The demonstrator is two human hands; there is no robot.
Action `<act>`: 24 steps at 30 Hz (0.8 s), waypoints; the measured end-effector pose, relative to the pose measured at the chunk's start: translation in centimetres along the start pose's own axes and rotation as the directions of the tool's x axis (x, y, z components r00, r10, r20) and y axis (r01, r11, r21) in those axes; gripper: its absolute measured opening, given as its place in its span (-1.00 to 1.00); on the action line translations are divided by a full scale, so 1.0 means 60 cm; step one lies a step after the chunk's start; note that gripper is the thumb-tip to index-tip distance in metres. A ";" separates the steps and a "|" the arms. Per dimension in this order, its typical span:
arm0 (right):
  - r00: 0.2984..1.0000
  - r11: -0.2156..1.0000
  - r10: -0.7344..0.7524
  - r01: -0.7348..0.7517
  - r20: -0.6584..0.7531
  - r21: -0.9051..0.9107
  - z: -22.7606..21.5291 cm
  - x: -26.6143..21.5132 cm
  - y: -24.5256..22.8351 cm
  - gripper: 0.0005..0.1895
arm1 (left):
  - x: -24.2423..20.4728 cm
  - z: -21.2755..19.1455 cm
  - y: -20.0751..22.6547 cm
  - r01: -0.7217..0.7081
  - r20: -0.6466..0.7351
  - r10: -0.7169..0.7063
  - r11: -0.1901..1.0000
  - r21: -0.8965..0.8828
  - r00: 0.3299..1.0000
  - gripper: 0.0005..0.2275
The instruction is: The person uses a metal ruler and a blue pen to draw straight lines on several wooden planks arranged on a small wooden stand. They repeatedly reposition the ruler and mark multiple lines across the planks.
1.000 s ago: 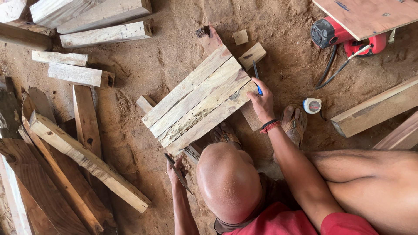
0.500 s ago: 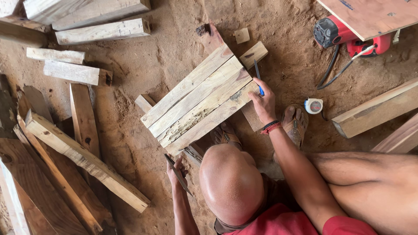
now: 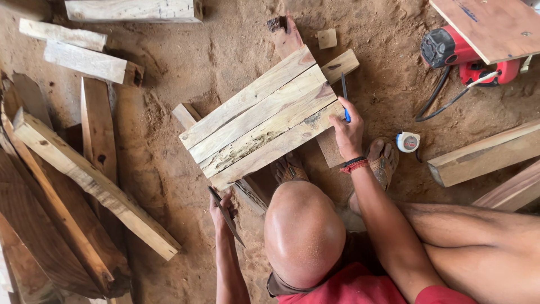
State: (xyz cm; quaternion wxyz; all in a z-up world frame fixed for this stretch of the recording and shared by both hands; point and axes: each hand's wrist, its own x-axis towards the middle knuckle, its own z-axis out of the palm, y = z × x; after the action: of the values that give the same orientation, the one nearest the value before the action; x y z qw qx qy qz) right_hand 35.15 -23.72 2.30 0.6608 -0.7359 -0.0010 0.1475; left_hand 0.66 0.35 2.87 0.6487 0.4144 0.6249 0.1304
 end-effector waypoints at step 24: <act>0.999 0.999 0.049 -0.049 0.005 0.012 0.000 0.000 0.013 -0.41 | 0.011 -0.009 -0.011 0.032 -0.042 -0.032 0.999 -0.003 0.999 -0.13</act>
State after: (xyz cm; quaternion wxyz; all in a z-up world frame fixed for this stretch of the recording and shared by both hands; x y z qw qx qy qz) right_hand 34.99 -23.80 1.55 0.6614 -0.7314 0.0162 0.1653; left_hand 0.07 0.59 1.97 0.6380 0.4008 0.6447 0.1293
